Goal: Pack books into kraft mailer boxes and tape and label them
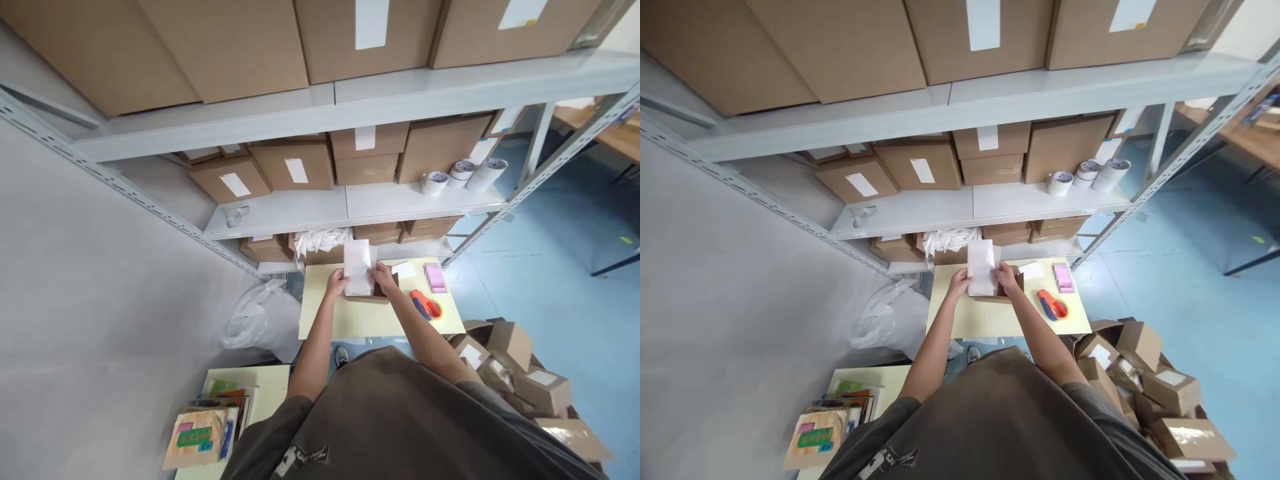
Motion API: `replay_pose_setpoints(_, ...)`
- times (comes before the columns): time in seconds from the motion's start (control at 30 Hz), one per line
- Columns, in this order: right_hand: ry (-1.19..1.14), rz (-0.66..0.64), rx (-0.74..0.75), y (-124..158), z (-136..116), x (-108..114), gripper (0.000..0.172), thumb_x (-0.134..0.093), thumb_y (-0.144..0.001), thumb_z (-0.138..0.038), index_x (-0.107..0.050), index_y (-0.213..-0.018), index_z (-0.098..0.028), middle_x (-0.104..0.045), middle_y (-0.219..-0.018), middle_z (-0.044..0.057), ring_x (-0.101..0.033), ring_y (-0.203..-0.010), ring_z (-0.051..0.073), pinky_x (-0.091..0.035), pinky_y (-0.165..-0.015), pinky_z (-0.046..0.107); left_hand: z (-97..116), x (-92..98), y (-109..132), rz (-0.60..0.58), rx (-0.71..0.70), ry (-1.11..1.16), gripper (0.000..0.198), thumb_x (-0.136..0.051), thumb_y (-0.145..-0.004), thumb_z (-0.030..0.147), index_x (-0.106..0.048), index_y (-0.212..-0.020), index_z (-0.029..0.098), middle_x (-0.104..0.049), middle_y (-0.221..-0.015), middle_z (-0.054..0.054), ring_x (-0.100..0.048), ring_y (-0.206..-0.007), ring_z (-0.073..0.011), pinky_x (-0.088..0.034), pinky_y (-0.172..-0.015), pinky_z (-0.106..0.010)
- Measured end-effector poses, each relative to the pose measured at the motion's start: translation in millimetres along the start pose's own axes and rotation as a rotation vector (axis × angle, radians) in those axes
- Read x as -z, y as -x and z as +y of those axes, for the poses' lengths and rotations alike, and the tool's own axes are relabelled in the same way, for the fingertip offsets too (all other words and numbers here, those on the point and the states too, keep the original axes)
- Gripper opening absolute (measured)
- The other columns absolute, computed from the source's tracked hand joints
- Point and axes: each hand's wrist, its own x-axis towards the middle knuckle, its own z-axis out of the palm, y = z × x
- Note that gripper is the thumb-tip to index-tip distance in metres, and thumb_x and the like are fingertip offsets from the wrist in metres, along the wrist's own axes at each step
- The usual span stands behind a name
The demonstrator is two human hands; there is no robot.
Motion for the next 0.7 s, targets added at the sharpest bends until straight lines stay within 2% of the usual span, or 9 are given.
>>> replay_pose_setpoints(0.1, 0.072, 0.101, -0.006, -2.1, 3.6, 40.9, 0.039, -0.060, -0.077, -0.043, -0.073, -0.107, -0.020, -0.080, -0.099, 0.006, -0.072, -0.091, 0.027, -0.060, -0.085, 0.039, 3.1, -40.0, 2.6, -0.070, -0.008, -0.054, 0.030, -0.085, -0.078, 0.031, -0.076, -0.102, 0.015, -0.083, -0.097, -0.010, -0.078, -0.089, -0.0238, -0.061, -0.084, -0.034)
replay_pose_setpoints(0.2, 0.231, 0.114, 0.049, -14.2, -2.0, 63.3, 0.036, -0.056, -0.080, -0.035, -0.077, -0.104, -0.018, -0.081, -0.097, 0.006, -0.072, -0.093, 0.029, -0.059, -0.089, 0.041, 4.0, -65.5, 7.2, -0.153, 0.056, -0.098, 0.020, -0.083, -0.084, 0.032, -0.077, -0.090, 0.014, -0.082, -0.090, -0.011, -0.077, -0.080, -0.0223, -0.061, -0.079, -0.034)
replay_pose_setpoints(0.3, 0.378, 0.005, 0.116, -34.2, -13.3, 64.4, 0.032, -0.056, -0.083, -0.027, -0.080, -0.102, -0.019, -0.083, -0.102, 0.006, -0.073, -0.100, 0.030, -0.058, -0.097, 0.042, 1.2, -81.6, 14.7, -0.170, 0.121, -0.127, 0.022, -0.081, -0.088, 0.033, -0.076, -0.082, 0.013, -0.081, -0.085, -0.012, -0.076, -0.072, -0.0206, -0.062, -0.077, -0.034)
replay_pose_setpoints(0.4, 0.513, -0.124, 0.122, -52.3, -22.5, 52.2, 0.031, -0.059, -0.084, -0.019, -0.083, -0.103, -0.021, -0.083, -0.115, 0.007, -0.074, -0.111, 0.031, -0.055, -0.104, 0.041, -4.2, -90.3, 23.7, -0.140, 0.168, -0.130, 0.026, -0.080, -0.091, 0.039, -0.079, -0.087, 0.013, -0.081, -0.084, -0.012, -0.076, -0.070, -0.0193, -0.061, -0.074, -0.033)
replay_pose_setpoints(0.5, 0.617, -0.173, 0.089, -60.2, -24.9, 42.8, 0.041, -0.062, -0.084, -0.015, -0.082, -0.119, -0.021, -0.080, -0.128, 0.009, -0.072, -0.121, 0.032, -0.052, -0.109, 0.042, -8.7, -84.8, 31.3, -0.146, 0.230, -0.173, 0.030, -0.078, -0.092, 0.044, -0.080, -0.091, 0.013, -0.081, -0.083, -0.012, -0.076, -0.070, -0.0202, -0.060, -0.072, -0.031)
replay_pose_setpoints(0.57, 0.644, -0.118, 0.074, -60.0, -23.1, 43.7, 0.051, -0.065, -0.085, -0.017, -0.075, -0.135, -0.019, -0.076, -0.136, 0.012, -0.069, -0.127, 0.034, -0.051, -0.112, 0.043, -9.6, -70.7, 35.0, -0.130, 0.234, -0.307, 0.029, -0.078, -0.090, 0.044, -0.080, -0.087, 0.015, -0.080, -0.080, -0.012, -0.077, -0.075, -0.0226, -0.060, -0.074, -0.032)
replay_pose_setpoints(0.63, 0.638, -0.025, 0.064, -56.8, -19.9, 50.1, 0.058, -0.065, -0.088, -0.021, -0.068, -0.146, -0.017, -0.072, -0.142, 0.015, -0.067, -0.131, 0.034, -0.049, -0.115, 0.045, -9.5, -49.9, 37.1, -0.032, 0.162, -0.491, 0.024, -0.075, -0.090, 0.041, -0.081, -0.086, 0.018, -0.081, -0.085, -0.011, -0.077, -0.088, -0.0257, -0.058, -0.082, -0.033)
replay_pose_setpoints(0.7, 0.612, 0.039, 0.056, -50.8, -15.6, 59.4, 0.060, -0.064, -0.092, -0.026, -0.064, -0.151, -0.017, -0.069, -0.145, 0.015, -0.065, -0.134, 0.034, -0.047, -0.117, 0.047, -9.8, -26.4, 36.9, 0.130, 0.069, -0.647, 0.021, -0.068, -0.093, 0.037, -0.082, -0.094, 0.022, -0.082, -0.102, -0.012, -0.075, -0.105, -0.0285, -0.055, -0.092, -0.035)
